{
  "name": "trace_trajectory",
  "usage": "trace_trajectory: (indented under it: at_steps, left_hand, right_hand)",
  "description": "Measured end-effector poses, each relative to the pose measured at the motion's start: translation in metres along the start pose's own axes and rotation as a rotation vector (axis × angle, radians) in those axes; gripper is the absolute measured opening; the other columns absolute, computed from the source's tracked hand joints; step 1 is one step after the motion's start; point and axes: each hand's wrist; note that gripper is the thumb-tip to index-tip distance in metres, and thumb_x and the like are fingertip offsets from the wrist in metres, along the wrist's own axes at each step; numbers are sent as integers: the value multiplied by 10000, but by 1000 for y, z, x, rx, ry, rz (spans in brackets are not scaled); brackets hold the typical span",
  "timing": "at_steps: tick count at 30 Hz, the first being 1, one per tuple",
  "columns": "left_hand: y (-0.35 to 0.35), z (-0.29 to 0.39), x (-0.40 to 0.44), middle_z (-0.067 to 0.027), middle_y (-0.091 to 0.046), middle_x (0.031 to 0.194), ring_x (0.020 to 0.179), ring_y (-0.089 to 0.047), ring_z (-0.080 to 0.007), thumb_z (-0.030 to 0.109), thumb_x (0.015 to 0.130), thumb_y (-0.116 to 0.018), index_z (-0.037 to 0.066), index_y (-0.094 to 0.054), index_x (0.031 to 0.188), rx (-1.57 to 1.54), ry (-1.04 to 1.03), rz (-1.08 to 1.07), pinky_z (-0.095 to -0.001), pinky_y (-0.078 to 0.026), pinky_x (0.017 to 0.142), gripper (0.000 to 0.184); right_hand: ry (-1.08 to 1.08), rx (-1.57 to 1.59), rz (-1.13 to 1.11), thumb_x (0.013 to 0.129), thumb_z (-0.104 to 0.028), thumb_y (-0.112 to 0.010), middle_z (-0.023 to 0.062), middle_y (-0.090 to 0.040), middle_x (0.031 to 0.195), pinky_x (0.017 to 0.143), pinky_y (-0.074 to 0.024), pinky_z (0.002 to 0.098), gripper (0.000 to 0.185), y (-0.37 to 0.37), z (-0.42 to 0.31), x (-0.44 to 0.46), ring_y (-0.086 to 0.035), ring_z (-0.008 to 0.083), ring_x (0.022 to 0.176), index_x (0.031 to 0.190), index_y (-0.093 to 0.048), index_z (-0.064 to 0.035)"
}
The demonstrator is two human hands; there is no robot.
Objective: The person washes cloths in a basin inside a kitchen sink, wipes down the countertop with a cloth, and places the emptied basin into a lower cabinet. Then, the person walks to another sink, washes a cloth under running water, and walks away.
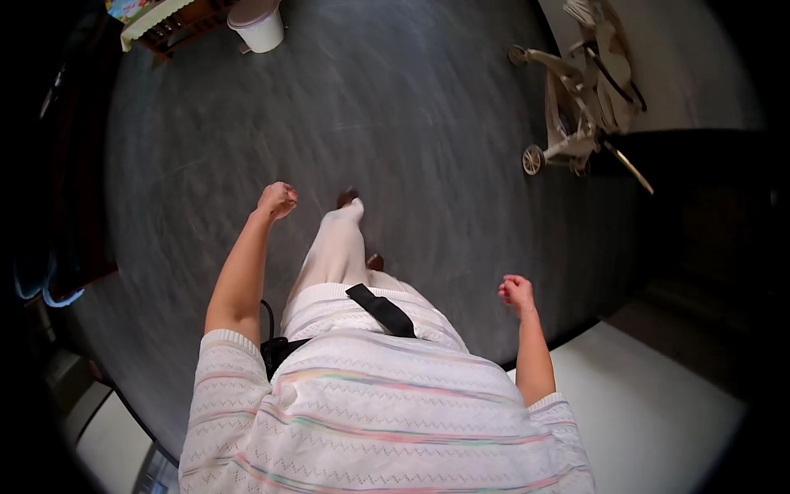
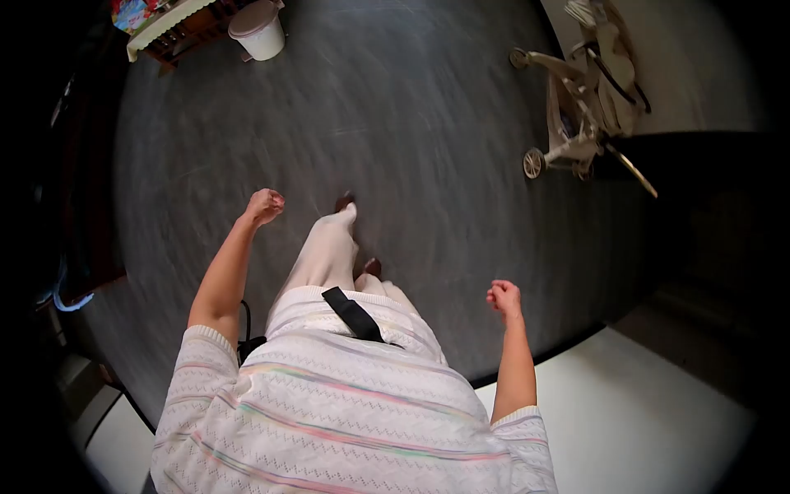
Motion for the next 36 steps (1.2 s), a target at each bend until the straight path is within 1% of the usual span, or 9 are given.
trace_trajectory:
  at_steps: [3, 6, 9, 20, 26, 27, 28, 31, 36]
  left_hand:
    - [17, 2, 60, -106, -637, 864, 819, -605, -269, 92, 699, -569, 67, -639, 834, 76, -45, 8, -348, -482, 710, 154]
    - [23, -19, 167, -111, -634, 817, 744, -602, -273, 87, 699, -546, 65, -633, 799, -918, 216, -150, -357, -477, 643, 134]
    - [84, 90, 196, -143, -618, 799, 719, -585, -296, 97, 711, -496, 30, -607, 733, 63, -42, 91, -372, -463, 612, 131]
    - [143, 318, 374, -100, -641, 913, 880, -597, -267, 144, 693, -571, 93, -668, 860, 22, -88, -46, -348, -477, 780, 201]
    - [179, 379, 462, -107, -644, 882, 872, -600, -277, 141, 686, -558, 98, -671, 833, 9, 72, 50, -352, -479, 765, 190]
    - [186, 382, 480, -108, -643, 882, 869, -600, -279, 139, 683, -555, 101, -671, 829, -3, 86, 78, -351, -479, 763, 190]
    - [187, 385, 489, -110, -643, 883, 865, -601, -281, 138, 681, -552, 105, -672, 824, -17, 110, 93, -351, -479, 762, 190]
    - [211, 416, 507, -118, -641, 871, 851, -604, -284, 143, 673, -546, 107, -671, 807, -127, 117, 161, -351, -479, 754, 187]
    - [253, 425, 574, -92, -651, 855, 817, -620, -263, 143, 648, -558, 122, -682, 817, -31, 332, 42, -320, -492, 742, 210]
  right_hand:
    - [88, 43, -72, 837, -172, -515, 20, -620, 772, 468, -433, 221, 213, -3, -81, 44, -591, 83, 611, 1015, -557, -63]
    - [73, 67, -105, 825, -154, -519, 24, -624, 774, 469, -432, 216, 215, -3, -140, 77, -592, 90, 603, 1013, -559, -57]
    - [-37, -20, -183, 824, -135, -525, 32, -625, 763, 464, -445, 243, 202, 12, -164, 103, -598, 108, 601, 1010, -560, -63]
    - [-380, -52, -144, 835, -134, -528, 34, -617, 716, 415, -431, 275, 128, 109, -209, 204, -585, 117, 540, 948, -578, -99]
    - [-309, -58, -87, 832, -120, -523, 46, -596, 642, 384, -414, 284, 87, 217, -344, 338, -564, 130, 483, 893, -576, -88]
    - [-88, -23, -154, 827, -125, -522, 50, -575, 600, 359, -394, 275, 80, 237, -368, 374, -541, 136, 451, 869, -566, -72]
    - [-83, -26, -155, 783, -34, -528, 75, -560, 594, 419, -459, 297, 91, 253, -432, 386, -546, 173, 469, 871, -548, -24]
    - [67, -144, -77, 827, -107, -494, 46, -565, 658, 364, -379, 238, 142, 274, -571, 461, -536, 124, 490, 949, -538, -52]
    - [327, -111, -271, 849, -154, -513, 31, -599, 782, 476, -427, 211, 220, 239, -784, 524, -576, 95, 613, 1044, -546, -57]
Point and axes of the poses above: each hand's wrist, its own x-axis towards the middle knuckle, its own y-axis out of the back of the hand, z = x × y
